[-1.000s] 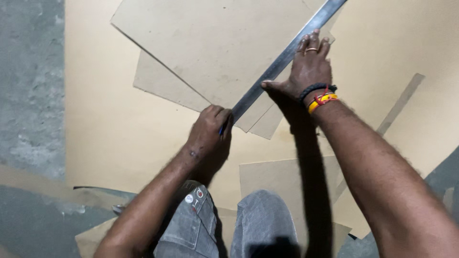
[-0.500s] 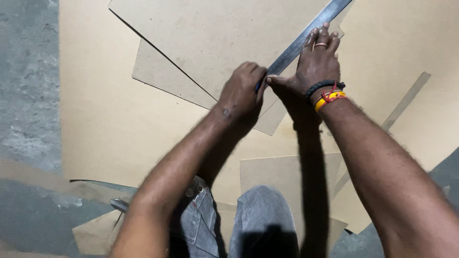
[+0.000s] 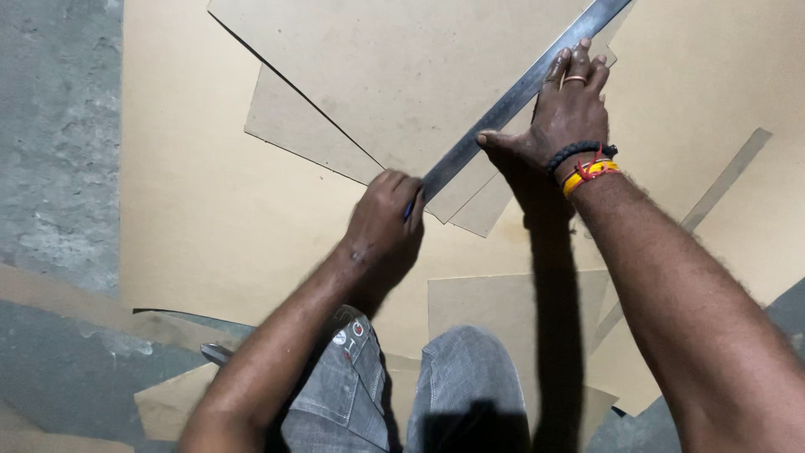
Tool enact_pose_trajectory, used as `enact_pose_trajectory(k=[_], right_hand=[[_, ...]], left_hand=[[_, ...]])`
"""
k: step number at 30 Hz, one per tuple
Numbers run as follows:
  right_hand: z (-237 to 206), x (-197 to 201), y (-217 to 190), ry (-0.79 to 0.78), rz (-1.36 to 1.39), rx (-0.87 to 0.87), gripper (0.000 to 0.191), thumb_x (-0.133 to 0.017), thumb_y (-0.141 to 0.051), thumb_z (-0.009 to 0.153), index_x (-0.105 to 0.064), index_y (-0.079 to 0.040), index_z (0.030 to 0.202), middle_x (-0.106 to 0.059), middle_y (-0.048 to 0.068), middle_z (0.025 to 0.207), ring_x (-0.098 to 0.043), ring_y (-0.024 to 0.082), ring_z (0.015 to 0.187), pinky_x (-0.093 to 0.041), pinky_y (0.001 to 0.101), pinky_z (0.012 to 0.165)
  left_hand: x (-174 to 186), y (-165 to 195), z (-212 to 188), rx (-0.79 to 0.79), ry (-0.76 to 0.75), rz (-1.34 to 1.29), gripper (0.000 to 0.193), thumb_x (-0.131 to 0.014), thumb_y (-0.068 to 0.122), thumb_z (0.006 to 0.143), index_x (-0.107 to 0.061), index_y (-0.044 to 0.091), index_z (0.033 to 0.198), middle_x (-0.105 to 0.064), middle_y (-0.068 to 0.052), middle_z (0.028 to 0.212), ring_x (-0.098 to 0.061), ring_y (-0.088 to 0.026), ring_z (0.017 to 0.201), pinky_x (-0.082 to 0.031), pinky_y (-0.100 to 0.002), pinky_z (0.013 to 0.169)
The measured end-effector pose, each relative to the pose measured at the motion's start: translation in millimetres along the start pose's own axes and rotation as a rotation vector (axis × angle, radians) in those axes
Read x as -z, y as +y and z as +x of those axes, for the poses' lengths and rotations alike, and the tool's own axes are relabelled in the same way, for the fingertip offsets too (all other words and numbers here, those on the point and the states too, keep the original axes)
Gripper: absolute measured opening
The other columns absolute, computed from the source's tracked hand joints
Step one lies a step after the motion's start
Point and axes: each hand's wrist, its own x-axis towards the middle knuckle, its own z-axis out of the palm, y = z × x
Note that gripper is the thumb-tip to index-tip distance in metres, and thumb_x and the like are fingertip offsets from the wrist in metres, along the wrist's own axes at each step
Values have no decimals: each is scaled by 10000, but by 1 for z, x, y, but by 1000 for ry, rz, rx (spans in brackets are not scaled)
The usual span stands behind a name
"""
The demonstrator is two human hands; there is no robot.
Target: The person sits on the floor and uses a long steel straightedge and a pen to draw straight guide lines across large cardboard sheets, repositioning the straightedge for each line. The person then picks up tin snips and cuts a marked cardboard sheet along the line, holding the sheet steady with the other hand.
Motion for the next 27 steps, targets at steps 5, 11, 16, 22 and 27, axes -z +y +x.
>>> enact_pose_trajectory(k=[5,11,16,22,27], right_hand=[[1,0,0,-8,10,12,1577,-444,-1086,609,-283,182,1534,-303,368,1586,-213,500,1508,-138,591,1230],[0,5,0,5,172,-36,1597,-500,-1062,568,-248,188,1529,-249,390,1587,-190,554,1471,-140,571,1196],[-1,3,-3,-27,60,-36,1579,-527,-1052,600,-241,167,1561,-241,391,1601,-183,513,1497,-163,585,1255],[-8,30,-1,-99,246,-116,1625,-571,-1029,528,-134,151,1557,-102,352,1635,-50,515,1515,-173,602,1175],[-26,56,6,-90,347,-170,1523,-613,-966,597,-129,102,1570,-69,303,1662,12,463,1526,-81,568,1222]], left_hand=[[-28,0,59,-116,36,-9,107,-630,39,940,-676,-22,1015,-670,-197,956,-647,-374,965,-533,-475,858],[-30,-19,34,-119,0,5,139,-647,45,938,-663,-28,1055,-655,-200,983,-642,-368,959,-526,-469,867],[-6,-40,-45,-55,43,15,198,-656,41,929,-661,-9,1121,-686,-173,1027,-662,-356,971,-545,-441,883],[-14,-57,-63,-30,158,36,423,-640,107,905,-636,50,1324,-690,-137,1199,-630,-337,1106,-498,-466,1035],[-21,-53,-56,-93,68,282,926,-829,462,695,-542,-10,1437,-563,-225,1420,-496,-388,1338,-289,-570,1148]])
